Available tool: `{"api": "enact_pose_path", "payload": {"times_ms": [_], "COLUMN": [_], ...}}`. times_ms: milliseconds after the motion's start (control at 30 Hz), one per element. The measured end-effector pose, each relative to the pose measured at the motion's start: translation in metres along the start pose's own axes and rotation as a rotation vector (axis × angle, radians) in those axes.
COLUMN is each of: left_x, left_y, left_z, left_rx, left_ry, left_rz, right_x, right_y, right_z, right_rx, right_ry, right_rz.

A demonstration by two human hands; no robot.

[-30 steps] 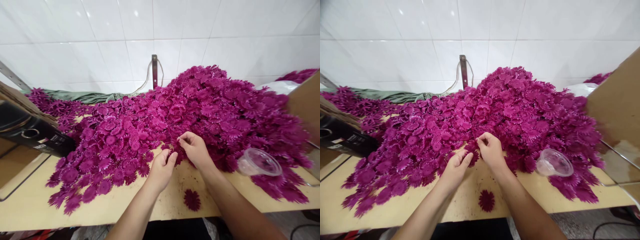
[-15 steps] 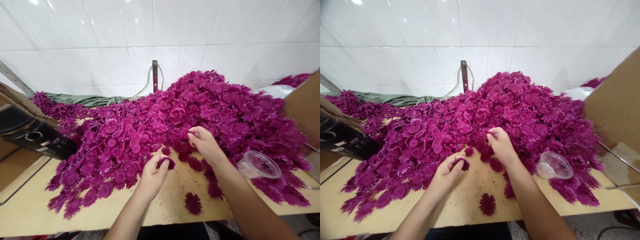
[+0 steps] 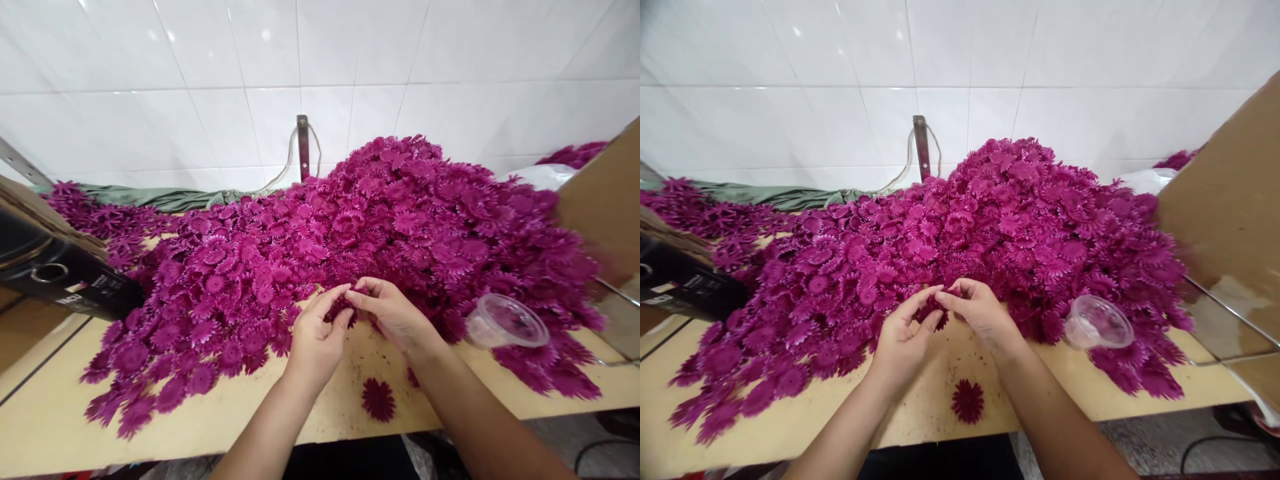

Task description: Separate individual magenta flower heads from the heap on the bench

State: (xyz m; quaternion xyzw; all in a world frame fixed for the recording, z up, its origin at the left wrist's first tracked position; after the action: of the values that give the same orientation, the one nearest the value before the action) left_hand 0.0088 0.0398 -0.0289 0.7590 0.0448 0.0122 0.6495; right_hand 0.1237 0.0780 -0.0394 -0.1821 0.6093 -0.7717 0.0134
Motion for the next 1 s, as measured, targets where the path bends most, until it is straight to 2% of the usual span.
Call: {"api": "enact_pose_path", "payload": {"times_ms": [67, 167, 233, 333, 433, 533, 600, 700, 733, 900, 1000], "left_x": [0.001, -0.001, -0.007, -0.017, -0.013, -0.001, 0.006, 0.01, 0.01, 0.004, 0.006], "left_y": [0.0, 0.0, 0.001, -0.002, -0.012, -0.019, -0.023, -0.026, -0.026, -0.024, -0.025], "left_z": [-0.002, -0.004, -0.004, -0.004, -0.005, -0.006, -0.007, -0.007, -0.007, -0.01, -0.011], "left_rx": [0.026, -0.005, -0.027, -0.083, -0.175, -0.226, -0.253, -0.294, -0.296, -0.25, -0.245], "left_ry": [0.033, 0.061, 0.095, 0.148, 0.095, 0.009, -0.02, -0.045, -0.047, 0.034, 0.027], "left_rz": [-0.031, 0.022, 0.081, 0.131, 0.146, 0.139, 0.142, 0.18, 0.189, 0.146, 0.192], "right_x": [0.003, 0.0, -0.012, -0.04, -0.057, -0.053, -0.034, -0.003, 0.003, 0.01, 0.011], "right_y": [0.004, 0.005, 0.003, -0.004, -0.014, -0.034, -0.041, -0.027, -0.021, -0.004, -0.001], "right_z": [0.003, 0.004, 0.001, -0.004, -0.005, 0.01, 0.021, 0.027, 0.029, 0.029, 0.026], "right_rx": [0.033, 0.045, 0.028, -0.059, -0.155, -0.369, -0.466, -0.361, -0.324, -0.25, -0.244], "right_ry": [0.006, 0.038, 0.104, 0.258, 0.363, 0.488, 0.414, 0.113, 0.057, 0.035, 0.028], "right_rz": [-0.023, -0.076, -0.135, -0.148, 0.067, 0.416, 0.583, 0.595, 0.584, 0.554, 0.485]}}
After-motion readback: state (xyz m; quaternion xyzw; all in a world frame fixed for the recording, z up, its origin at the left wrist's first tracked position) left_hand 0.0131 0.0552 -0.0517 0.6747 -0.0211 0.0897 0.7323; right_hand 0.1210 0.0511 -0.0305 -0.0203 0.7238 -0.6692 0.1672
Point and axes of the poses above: each hand's wrist, its own z-axis away from the middle knuckle, its own x-axis out of the palm, y = z × x, the point moved 7 cm from there along -z, towards the middle knuckle, and after that the axes turned 1 degree about -y, right-handed, at the moved point
